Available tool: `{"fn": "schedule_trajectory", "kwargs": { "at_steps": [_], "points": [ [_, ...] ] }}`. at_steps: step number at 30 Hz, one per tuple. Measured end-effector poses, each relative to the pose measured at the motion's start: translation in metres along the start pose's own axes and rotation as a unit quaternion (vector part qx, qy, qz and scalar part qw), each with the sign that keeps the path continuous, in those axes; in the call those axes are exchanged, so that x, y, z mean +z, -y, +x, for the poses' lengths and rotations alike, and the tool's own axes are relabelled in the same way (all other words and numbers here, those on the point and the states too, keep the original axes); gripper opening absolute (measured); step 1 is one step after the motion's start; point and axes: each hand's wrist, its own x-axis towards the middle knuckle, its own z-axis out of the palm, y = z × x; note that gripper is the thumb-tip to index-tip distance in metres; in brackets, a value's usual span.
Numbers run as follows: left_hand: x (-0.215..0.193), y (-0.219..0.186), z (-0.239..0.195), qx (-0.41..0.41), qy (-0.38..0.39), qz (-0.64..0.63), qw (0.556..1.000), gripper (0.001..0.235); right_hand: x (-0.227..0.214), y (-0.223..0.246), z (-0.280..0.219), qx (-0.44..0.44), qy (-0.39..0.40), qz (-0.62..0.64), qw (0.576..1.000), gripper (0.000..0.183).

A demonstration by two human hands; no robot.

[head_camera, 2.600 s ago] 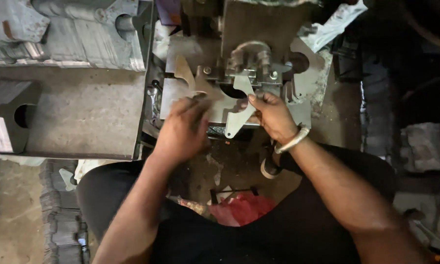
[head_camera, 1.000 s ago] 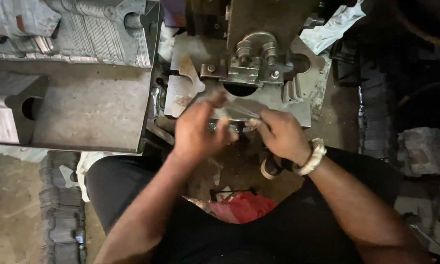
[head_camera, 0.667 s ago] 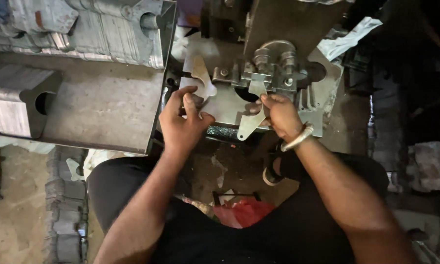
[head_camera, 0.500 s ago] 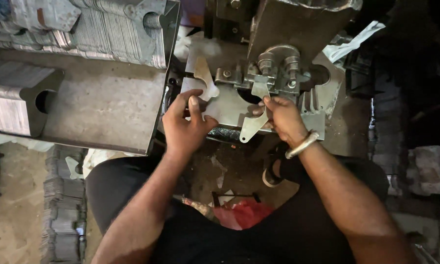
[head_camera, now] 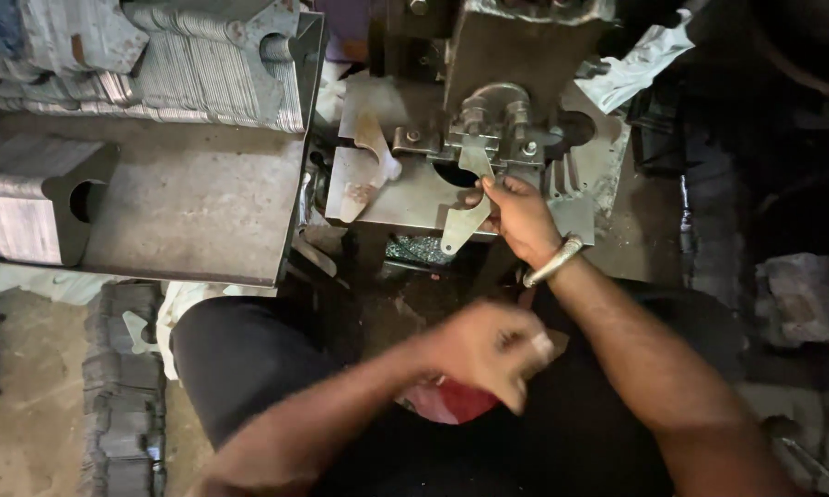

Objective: The recorder is using a manual or semi-automatic press to stamp metal components from sheet metal pieces.

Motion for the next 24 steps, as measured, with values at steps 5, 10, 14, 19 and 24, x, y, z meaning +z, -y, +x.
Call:
{"fn": "schedule_trajectory", "kwargs": {
  "at_steps": [5, 10, 14, 19, 24],
  "points": [
    [0.074, -0.005, 0.028, 0.119, 0.013, 0.025, 0.992, 0.028, -0.006, -0.017, -0.030, -0.011, -0.065, -0.052, 0.996, 0.016],
    [0.119, 0.005, 0.037, 0.088, -0.021, -0.040, 0.995, 0.037, -0.003, -0.013, -0.086, -0.028, -0.094, -0.060, 0.993, 0.020],
    [0.118, 0.022, 0.027, 0.057, -0.131, 0.129, 0.981, 0.039, -0.012, 0.005, -0.118, -0.048, -0.128, -0.060, 0.989, 0.020],
    [0.074, 0.028, 0.019, -0.057, -0.075, 0.056, 0.994, 0.037, -0.061, 0.052, -0.103, -0.134, -0.209, -0.025, 0.968, 0.016],
    [0.053, 0.044, 0.012, -0.170, -0.071, 0.096, 0.978, 0.031, -0.132, 0.104, -0.020, -0.132, -0.230, -0.157, 0.951, 0.015]
  ]
}}
